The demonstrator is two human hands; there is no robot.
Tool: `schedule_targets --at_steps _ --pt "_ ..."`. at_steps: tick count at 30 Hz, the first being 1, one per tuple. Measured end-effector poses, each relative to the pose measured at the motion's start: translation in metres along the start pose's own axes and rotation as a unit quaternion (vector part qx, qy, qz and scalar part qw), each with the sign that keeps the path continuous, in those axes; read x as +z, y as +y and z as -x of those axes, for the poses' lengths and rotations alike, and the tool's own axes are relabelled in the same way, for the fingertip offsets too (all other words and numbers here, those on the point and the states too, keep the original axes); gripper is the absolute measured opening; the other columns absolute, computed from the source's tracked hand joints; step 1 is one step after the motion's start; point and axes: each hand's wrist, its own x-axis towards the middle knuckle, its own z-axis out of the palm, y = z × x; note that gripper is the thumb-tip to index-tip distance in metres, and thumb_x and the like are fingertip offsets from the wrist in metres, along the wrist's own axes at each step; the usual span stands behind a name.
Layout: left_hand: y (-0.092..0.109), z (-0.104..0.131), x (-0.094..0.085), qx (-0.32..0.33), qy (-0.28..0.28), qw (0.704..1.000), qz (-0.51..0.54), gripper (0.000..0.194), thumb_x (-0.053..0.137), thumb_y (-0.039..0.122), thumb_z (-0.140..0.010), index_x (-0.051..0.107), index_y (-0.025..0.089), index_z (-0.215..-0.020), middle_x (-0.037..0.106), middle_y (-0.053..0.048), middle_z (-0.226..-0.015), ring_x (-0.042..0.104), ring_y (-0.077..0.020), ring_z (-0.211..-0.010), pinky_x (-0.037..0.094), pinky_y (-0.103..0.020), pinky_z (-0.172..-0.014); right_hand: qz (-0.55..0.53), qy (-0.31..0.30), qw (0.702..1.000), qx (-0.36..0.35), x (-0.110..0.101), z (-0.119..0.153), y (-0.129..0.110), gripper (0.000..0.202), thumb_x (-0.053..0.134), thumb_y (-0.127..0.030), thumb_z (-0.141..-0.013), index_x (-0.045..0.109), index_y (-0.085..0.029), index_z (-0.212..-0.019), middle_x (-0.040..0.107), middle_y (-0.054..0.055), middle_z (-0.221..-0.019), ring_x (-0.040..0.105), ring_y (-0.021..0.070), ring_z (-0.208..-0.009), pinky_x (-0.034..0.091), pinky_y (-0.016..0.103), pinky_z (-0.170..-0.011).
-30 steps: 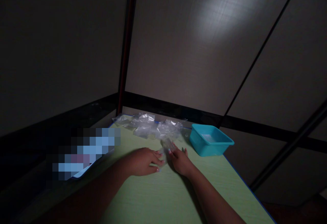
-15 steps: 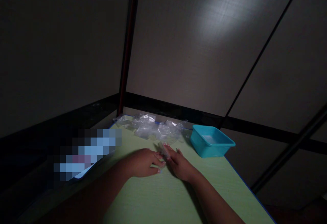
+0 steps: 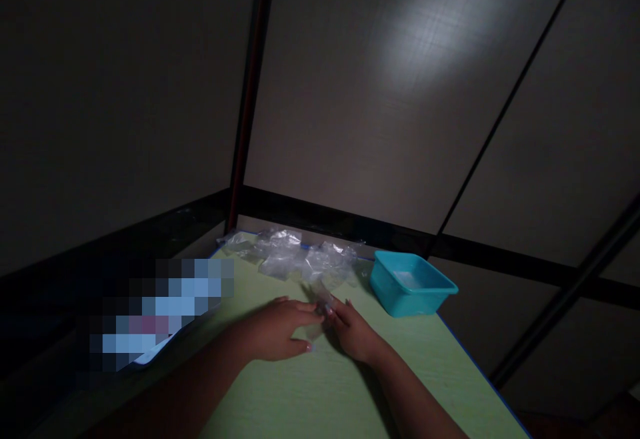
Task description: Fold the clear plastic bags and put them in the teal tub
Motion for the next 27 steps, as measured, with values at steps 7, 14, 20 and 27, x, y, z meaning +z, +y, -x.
schedule_targets --at_steps 7,14,20,27 --pt "0.005 -0.002 0.005 0.002 0.014 0.998 -0.057 0.050 0.060 0.036 -0.073 0.046 0.033 -0.121 0.048 -0.001 -0.126 0.045 -0.0227 -0.112 0.030 -0.037 -0.097 0.015 -0.005 1.000 0.020 -0.001 -0.001 -0.003 0.043 0.021 -0.044 -0.091 0.034 -0.030 -0.130 0.047 0.004 -0.129 0.041 0.0236 -0.118 -0.003 0.059 -0.100" --pt "0.012 -0.005 0.010 0.006 0.036 0.995 -0.092 0.035 0.055 0.044 -0.077 0.054 0.031 -0.109 0.054 -0.002 -0.112 0.044 -0.0238 -0.105 0.031 -0.039 -0.094 0.001 -0.021 1.000 0.017 -0.002 0.000 -0.003 0.048 0.022 -0.041 -0.091 0.012 -0.032 -0.137 0.035 0.003 -0.137 0.030 0.0213 -0.126 -0.007 0.057 -0.100" --pt "0.011 -0.006 0.017 -0.011 0.043 0.994 -0.103 0.039 0.050 0.049 -0.079 0.050 0.031 -0.114 0.048 -0.005 -0.117 0.039 -0.0262 -0.110 0.031 -0.042 -0.094 0.007 -0.045 0.999 0.002 -0.003 0.002 -0.005 0.045 0.024 -0.038 -0.091 0.016 -0.035 -0.136 0.025 0.000 -0.141 0.023 0.0200 -0.129 -0.006 0.056 -0.101" --pt "0.008 -0.007 0.017 -0.010 0.038 0.993 -0.110 0.041 0.048 0.049 -0.080 0.048 0.032 -0.117 0.039 -0.004 -0.131 0.032 -0.0279 -0.119 0.026 -0.045 -0.098 0.044 -0.063 0.997 -0.011 -0.006 0.005 -0.014 0.043 0.022 -0.038 -0.092 0.018 -0.038 -0.135 0.023 0.000 -0.142 0.016 0.0195 -0.131 -0.007 0.058 -0.099"
